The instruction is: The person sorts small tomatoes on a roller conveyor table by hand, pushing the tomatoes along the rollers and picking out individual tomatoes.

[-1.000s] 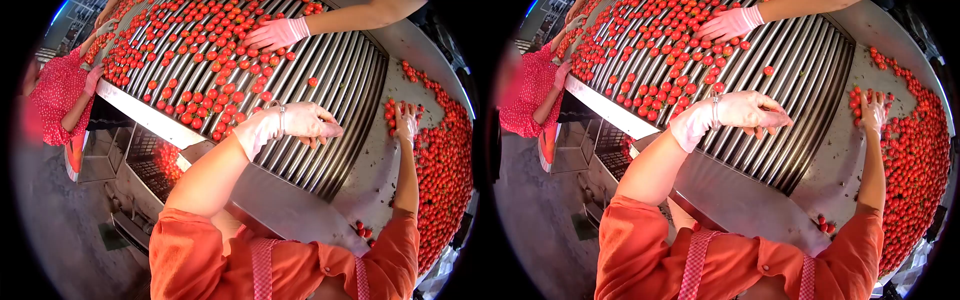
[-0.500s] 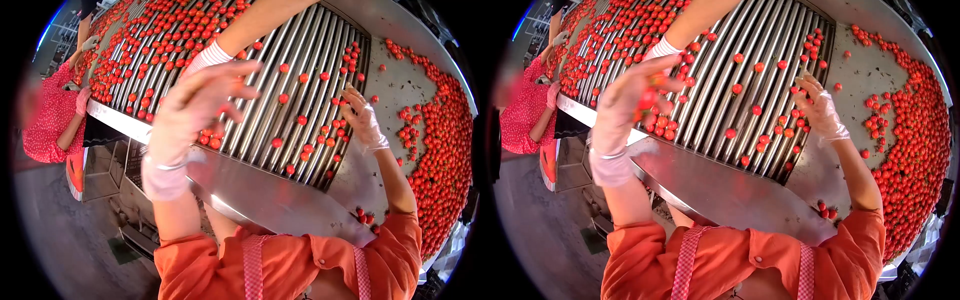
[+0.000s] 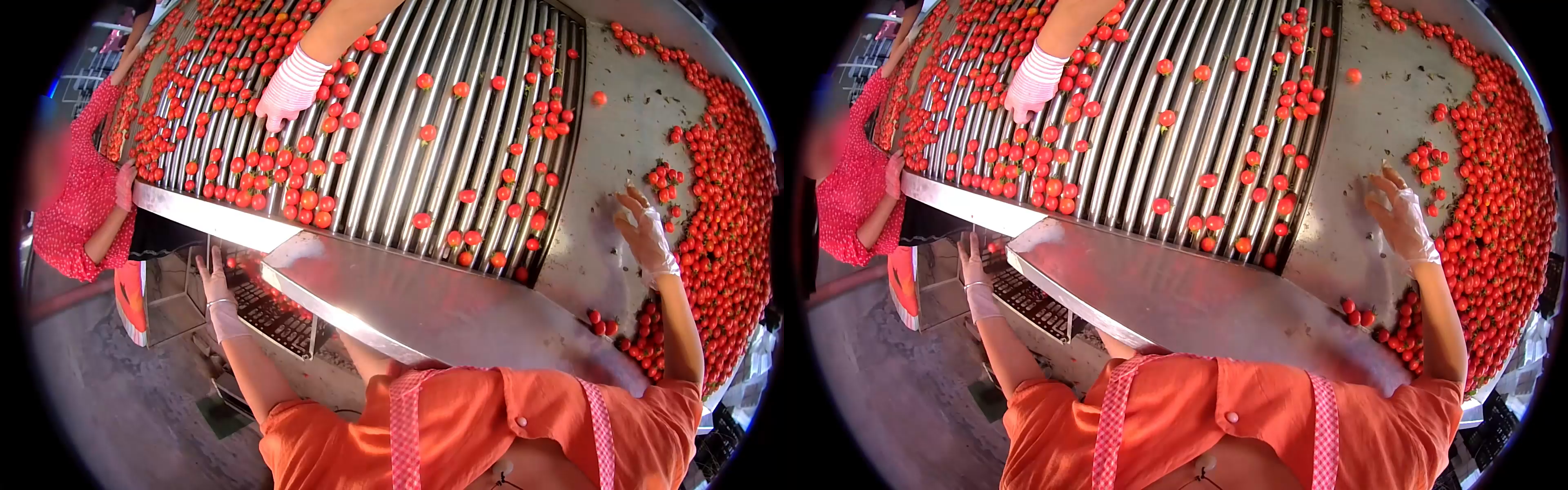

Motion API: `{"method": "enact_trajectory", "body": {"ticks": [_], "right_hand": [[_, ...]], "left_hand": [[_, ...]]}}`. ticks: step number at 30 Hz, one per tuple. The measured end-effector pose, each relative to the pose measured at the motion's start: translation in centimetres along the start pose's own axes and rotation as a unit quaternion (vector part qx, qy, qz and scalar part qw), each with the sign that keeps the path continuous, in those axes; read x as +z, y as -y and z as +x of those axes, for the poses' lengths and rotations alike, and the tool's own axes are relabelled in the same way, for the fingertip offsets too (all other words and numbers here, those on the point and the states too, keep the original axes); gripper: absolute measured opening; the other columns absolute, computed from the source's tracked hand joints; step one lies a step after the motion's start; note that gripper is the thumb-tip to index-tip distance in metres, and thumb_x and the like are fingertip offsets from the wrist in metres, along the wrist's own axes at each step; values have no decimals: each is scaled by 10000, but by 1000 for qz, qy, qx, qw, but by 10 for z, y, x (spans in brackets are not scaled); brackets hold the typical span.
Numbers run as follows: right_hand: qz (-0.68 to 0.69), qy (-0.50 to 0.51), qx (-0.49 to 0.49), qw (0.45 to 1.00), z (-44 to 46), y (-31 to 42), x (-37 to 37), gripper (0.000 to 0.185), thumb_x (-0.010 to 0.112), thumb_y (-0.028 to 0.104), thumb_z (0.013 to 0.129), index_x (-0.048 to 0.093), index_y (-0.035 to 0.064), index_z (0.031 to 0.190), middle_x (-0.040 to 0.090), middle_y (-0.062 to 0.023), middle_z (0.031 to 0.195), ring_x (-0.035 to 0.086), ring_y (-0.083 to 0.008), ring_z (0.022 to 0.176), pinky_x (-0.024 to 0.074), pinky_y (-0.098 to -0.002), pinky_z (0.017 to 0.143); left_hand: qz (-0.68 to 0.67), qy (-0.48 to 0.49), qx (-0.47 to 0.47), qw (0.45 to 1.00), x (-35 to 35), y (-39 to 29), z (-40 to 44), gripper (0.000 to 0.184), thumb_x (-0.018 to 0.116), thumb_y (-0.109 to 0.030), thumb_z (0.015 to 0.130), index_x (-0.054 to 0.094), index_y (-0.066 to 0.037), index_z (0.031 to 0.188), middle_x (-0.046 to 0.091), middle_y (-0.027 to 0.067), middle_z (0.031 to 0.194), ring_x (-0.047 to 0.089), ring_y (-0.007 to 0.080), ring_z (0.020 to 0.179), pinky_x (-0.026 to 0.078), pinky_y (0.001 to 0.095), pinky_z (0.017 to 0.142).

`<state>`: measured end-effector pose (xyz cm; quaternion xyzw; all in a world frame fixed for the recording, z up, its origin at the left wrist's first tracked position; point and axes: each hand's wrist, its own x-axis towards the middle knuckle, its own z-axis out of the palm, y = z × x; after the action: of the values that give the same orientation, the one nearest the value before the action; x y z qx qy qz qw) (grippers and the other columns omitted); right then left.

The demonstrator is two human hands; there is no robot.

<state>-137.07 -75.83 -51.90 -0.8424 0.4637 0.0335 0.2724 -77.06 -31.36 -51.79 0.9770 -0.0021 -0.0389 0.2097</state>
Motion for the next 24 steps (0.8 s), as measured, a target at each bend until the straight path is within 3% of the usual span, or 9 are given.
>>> {"method": "enact_trajectory", "body": {"ticks": [2, 3, 5, 7, 11, 15, 19, 22, 24], "right_hand": [[14, -9, 3, 1000, -2, -2, 1, 424, 596, 206, 864, 513, 70, 1257, 385, -212, 1392, 375, -357, 1281, 309, -403, 1052], [8, -10, 3, 1000, -5, 0, 0, 420, 597, 204, 866, 514, 70, 1255, 380, -204, 1398, 375, -355, 1279, 309, -403, 1053], [2, -9, 1, 1000, -7, -1, 1, 415, 597, 202, 868, 516, 70, 1253, 375, -195, 1404, 375, -354, 1277, 309, -404, 1053], [-9, -18, -5, 1000, -6, -1, 3, 415, 601, 182, 861, 517, 73, 1252, 366, -180, 1412, 381, -348, 1268, 314, -392, 1052], [-8, -17, -4, 1000, -6, 4, -1, 423, 601, 171, 853, 513, 70, 1255, 369, -186, 1407, 393, -353, 1258, 326, -392, 1043], [8, 7, -7, 1000, -12, 0, -2, 420, 597, 187, 849, 526, 55, 1241, 386, -204, 1390, 396, -369, 1253, 338, -412, 1032], [-41, 17, -6, 999, -29, -3, -5, 399, 610, 220, 835, 567, 24, 1180, 462, -237, 1311, 454, -385, 1192, 382, -411, 996], [25, 71, -67, 995, -36, 3, 10, 378, 606, 147, 833, 552, 28, 1187, 503, -200, 1270, 477, -343, 1173, 391, -392, 985], [51, 126, -78, 988, -35, 17, 30, 356, 602, 144, 834, 561, 26, 1168, 517, -199, 1251, 505, -337, 1140, 413, -390, 959]], "left_hand": [[61, -224, 155, 960, 1, -44, -10, 444, 566, -277, 910, 487, -85, 1302, 499, 104, 1312, 474, 208, 1174, 394, 354, 951], [-24, -236, 238, 942, 1, -76, -20, 426, 576, -235, 910, 495, -59, 1289, 491, 113, 1322, 453, 218, 1219, 379, 378, 993], [-179, -110, 366, 907, 3, -140, -47, 363, 589, -136, 888, 531, 7, 1217, 569, 127, 1227, 532, 210, 1139, 424, 319, 942], [-81, -31, 564, 821, 15, -204, -77, 325, 609, -75, 857, 578, -50, 1179, 638, 119, 1105, 615, 224, 1009, 466, 304, 894], [137, 4, 673, 726, 75, -287, -94, 294, 568, -170, 872, 580, -170, 1165, 659, 110, 974, 642, 283, 851, 523, 405, 740], [379, 28, 587, 715, 144, -327, -61, 247, 581, -137, 811, 590, -134, 1057, 656, 117, 966, 643, 297, 859, 527, 435, 727], [338, 21, 547, 766, 167, -328, -43, 255, 618, -141, 781, 606, -73, 1026, 642, 179, 991, 629, 305, 957, 512, 421, 797], [32, 219, 418, 881, 153, -332, -61, 348, 635, -252, 846, 604, -55, 1131, 657, 120, 1014, 632, 184, 854, 491, 308, 720], [-181, 357, 276, 874, 126, -336, -104, 375, 602, -327, 899, 606, -73, 1175, 653, 28, 1003, 577, 56, 748, 435, 171, 633]]}}
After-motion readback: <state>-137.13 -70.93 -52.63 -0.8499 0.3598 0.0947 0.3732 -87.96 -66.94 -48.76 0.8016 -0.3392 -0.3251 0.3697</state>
